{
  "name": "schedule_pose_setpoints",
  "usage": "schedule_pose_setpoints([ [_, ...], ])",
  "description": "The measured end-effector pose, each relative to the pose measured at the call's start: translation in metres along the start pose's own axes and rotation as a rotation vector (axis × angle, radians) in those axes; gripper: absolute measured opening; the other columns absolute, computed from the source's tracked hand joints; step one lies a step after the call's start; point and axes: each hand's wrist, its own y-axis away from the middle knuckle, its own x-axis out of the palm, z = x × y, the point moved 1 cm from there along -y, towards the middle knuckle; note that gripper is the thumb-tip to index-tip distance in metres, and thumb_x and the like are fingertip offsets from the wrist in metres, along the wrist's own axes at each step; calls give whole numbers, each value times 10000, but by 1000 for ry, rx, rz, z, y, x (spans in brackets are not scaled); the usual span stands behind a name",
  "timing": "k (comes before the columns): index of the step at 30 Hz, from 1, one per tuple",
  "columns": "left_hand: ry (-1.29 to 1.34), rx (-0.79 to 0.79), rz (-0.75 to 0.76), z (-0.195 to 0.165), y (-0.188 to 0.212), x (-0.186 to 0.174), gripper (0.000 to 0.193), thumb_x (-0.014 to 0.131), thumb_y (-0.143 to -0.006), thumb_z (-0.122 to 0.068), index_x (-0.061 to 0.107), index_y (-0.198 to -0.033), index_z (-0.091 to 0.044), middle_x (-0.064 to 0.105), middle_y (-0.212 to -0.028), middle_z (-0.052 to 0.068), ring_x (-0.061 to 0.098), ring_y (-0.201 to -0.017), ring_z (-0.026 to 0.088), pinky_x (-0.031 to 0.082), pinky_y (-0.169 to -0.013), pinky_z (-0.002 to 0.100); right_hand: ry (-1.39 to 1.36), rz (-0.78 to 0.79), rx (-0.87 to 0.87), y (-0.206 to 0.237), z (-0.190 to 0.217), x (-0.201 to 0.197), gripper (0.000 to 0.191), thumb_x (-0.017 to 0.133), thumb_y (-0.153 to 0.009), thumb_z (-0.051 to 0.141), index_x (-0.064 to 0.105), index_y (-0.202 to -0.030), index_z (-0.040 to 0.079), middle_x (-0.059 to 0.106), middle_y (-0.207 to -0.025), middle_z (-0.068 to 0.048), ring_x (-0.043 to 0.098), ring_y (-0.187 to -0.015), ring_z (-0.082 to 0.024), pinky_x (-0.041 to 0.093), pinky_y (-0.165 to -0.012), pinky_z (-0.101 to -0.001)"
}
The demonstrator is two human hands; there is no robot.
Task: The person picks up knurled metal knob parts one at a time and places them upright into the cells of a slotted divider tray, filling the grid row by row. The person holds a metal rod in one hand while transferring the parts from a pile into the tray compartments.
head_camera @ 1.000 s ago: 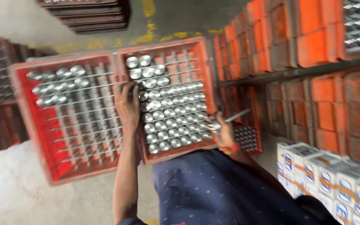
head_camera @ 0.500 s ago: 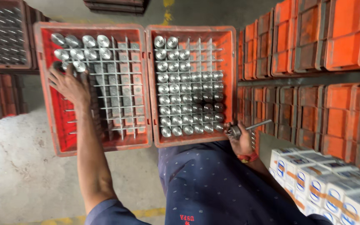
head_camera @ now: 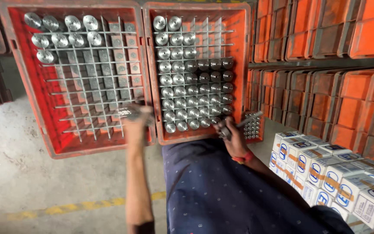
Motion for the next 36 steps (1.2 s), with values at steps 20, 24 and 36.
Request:
schedule_pose_setpoints([
  [20,-795,165,554,59,138,172,366,826,-795,-311,742,-1045,-58,762,-896,212,739,-861,398,568,-753,479,223,325,-64,1,44,8,439,504,-1132,314,665,-858,10,686,-906,-81,639,-938,-176,515,-916,-345],
  [24,-835,194,479,68,130,178,536,842,-764,-431,728,-1127,-54,758,-909,229,750,-835,380,573,-755,467,-68,18,76,-29,36,-34,374,565,-1068,342,694,-897,36,717,-898,-90,664,-826,-192,530,-779,-354],
  [36,-913,952,0,-55,-109,175,571,760,-977,-357,577,-1400,-20,702,-1107,274,677,-939,456,531,-801,522,-312,-308,-219,-60,60,-151,298,631,-1042,375,630,-973,85,699,-927,-62,712,-931,-208,547,-752,-324],
])
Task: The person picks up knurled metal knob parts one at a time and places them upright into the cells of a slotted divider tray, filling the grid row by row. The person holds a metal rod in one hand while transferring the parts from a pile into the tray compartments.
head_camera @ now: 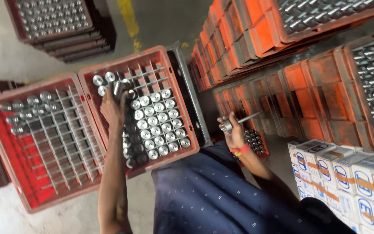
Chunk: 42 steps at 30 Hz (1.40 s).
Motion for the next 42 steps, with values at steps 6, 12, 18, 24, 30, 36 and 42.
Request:
schedule_pose_setpoints([
  [6,275,177,-48,0,-30,0,347,673,-993,-90,644,-1334,-29,644,-1296,262,606,-1214,428,485,-1044,475,-41,-23,49,36,-42,14,344,589,-1047,401,647,-974,70,708,-909,-88,697,-883,-185,550,-739,-315],
  [12,233,22,-139,60,32,-44,193,695,-980,-67,709,-1170,-37,695,-1201,181,609,-1248,395,406,-1174,508,-6,-63,85,71,-72,20,337,581,-1051,396,652,-973,76,711,-915,-107,664,-799,-220,543,-722,-342],
  [18,-318,-228,-155,187,42,-173,561,802,-963,-208,595,-1446,-11,433,-1541,332,370,-1430,526,314,-1208,594,-179,49,63,97,-81,28,152,599,-1072,281,615,-1010,143,663,-982,-31,663,-1007,-216,545,-829,-397],
  [24,-470,-252,-73,245,21,-204,651,922,-824,-370,662,-1330,-53,362,-1577,316,290,-1460,513,322,-1097,599,-6,154,71,108,-87,68,298,540,-1120,324,631,-1013,61,664,-978,-101,650,-1017,-254,533,-837,-391],
  [30,-449,-199,-163,239,29,-216,552,973,-812,-320,746,-1241,-57,392,-1597,208,290,-1519,425,285,-1166,612,-94,223,19,111,-92,86,354,578,-1098,204,672,-1435,261,672,-937,-81,654,-951,-257,555,-830,-408],
  [36,271,-96,-372,181,91,-265,362,911,-899,-50,658,-1156,-18,628,-1290,93,601,-1224,219,483,-1103,372,104,107,131,108,-101,69,284,556,-1071,304,639,-1006,40,732,-936,-119,709,-928,-232,544,-781,-388],
  [42,704,-765,110,66,131,-123,331,816,-932,-245,612,-794,-24,557,-722,28,457,-640,142,354,-560,329,174,155,243,91,-122,125,210,613,-1056,261,648,-989,65,711,-885,-70,715,-900,-215,573,-830,-364],
])
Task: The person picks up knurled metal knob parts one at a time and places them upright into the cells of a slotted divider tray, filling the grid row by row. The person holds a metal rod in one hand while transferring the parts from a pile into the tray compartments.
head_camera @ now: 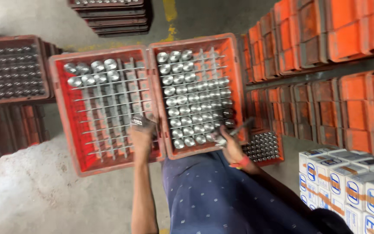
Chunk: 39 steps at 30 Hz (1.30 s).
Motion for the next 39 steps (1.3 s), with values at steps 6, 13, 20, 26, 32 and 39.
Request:
schedule_pose_setpoints([
  [6,-324,119,287,7,100,101,295,819,-812,-247,705,-968,-23,741,-822,140,709,-720,256,542,-669,389,86,181,-44,9,27,64,286,588,-1078,279,674,-942,43,695,-868,-62,701,-884,-176,566,-850,-334],
  [13,-452,168,464,-11,120,140,619,828,-708,-209,675,-1303,-134,760,-925,209,728,-882,393,549,-767,465,418,314,-105,28,54,61,426,528,-1113,338,704,-871,35,670,-812,-76,585,-793,-161,443,-729,-314],
  [20,-393,66,675,8,107,169,673,823,-711,-264,596,-1322,-97,763,-941,214,751,-905,376,562,-807,457,370,429,-42,-3,57,20,433,519,-1086,343,707,-839,41,709,-840,-64,664,-910,-176,531,-871,-332],
  [26,-750,227,467,6,55,171,677,806,-814,-478,644,-1310,-48,748,-926,265,739,-869,417,567,-779,494,-106,-64,-173,-58,86,-50,272,610,-1052,333,655,-926,97,701,-899,-48,697,-930,-177,536,-835,-318],
  [32,-787,636,165,-17,-60,176,592,669,-961,-373,558,-1418,-15,675,-1213,241,709,-802,424,563,-619,505,-222,-126,-243,-58,112,-122,335,628,-1046,403,642,-981,75,713,-905,-68,676,-848,-167,518,-704,-280],
  [39,-603,851,164,-28,-72,178,397,635,-958,-36,675,-1335,-152,698,-1212,152,707,-1069,386,564,-906,454,-181,-162,-131,-29,67,-122,312,627,-1034,390,642,-959,87,692,-891,-55,690,-872,-170,518,-702,-296],
])
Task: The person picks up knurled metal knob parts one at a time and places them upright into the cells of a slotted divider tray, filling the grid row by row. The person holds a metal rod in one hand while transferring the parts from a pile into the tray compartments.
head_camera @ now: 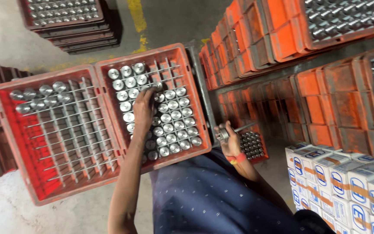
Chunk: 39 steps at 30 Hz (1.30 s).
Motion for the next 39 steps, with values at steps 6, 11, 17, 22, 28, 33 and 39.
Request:
schedule_pose_setpoints([
  [6,31,-367,-273,37,25,-89,310,735,-980,-182,679,-1276,-110,738,-1068,163,716,-903,333,552,-810,441,-37,26,4,20,-14,-15,271,622,-1049,349,659,-969,92,682,-916,-56,696,-909,-186,531,-733,-326],
  [11,-441,-429,-245,115,20,-165,548,803,-935,-297,628,-1381,-31,592,-1354,248,522,-1265,443,434,-1046,545,-19,40,35,41,-24,-9,313,594,-1067,357,644,-957,68,708,-953,-119,681,-886,-197,552,-763,-327],
  [17,-598,-351,-247,147,-6,-171,517,847,-881,-354,691,-1257,-36,430,-1524,269,366,-1419,475,311,-1073,651,-7,-11,20,61,-57,17,245,568,-1054,300,635,-997,71,691,-935,-91,695,-897,-210,539,-718,-343],
  [22,-425,-381,-271,134,8,-194,412,911,-833,-310,783,-1162,-98,532,-1496,138,418,-1462,336,197,-1207,687,9,-2,-2,78,-74,18,179,585,-1030,261,634,-1038,89,688,-913,-80,697,-886,-215,553,-729,-346],
  [28,428,-198,-542,84,81,-217,353,900,-879,-257,697,-1093,-64,637,-1121,91,614,-1120,262,501,-966,395,82,-35,32,88,-80,20,216,586,-1051,248,663,-1018,48,717,-933,-107,703,-920,-228,537,-765,-378],
  [33,929,-937,-50,17,123,-103,269,820,-859,-258,655,-916,-52,653,-709,91,581,-596,203,455,-554,344,155,176,98,71,-86,80,221,609,-1054,266,672,-1026,56,707,-936,-73,723,-943,-205,568,-900,-363],
  [39,396,-636,176,-75,175,-62,341,840,-830,-294,698,-976,-20,735,-809,130,708,-726,296,546,-700,415,315,365,82,90,-65,160,383,559,-1102,322,697,-943,3,710,-904,-96,682,-855,-179,556,-808,-330],
])
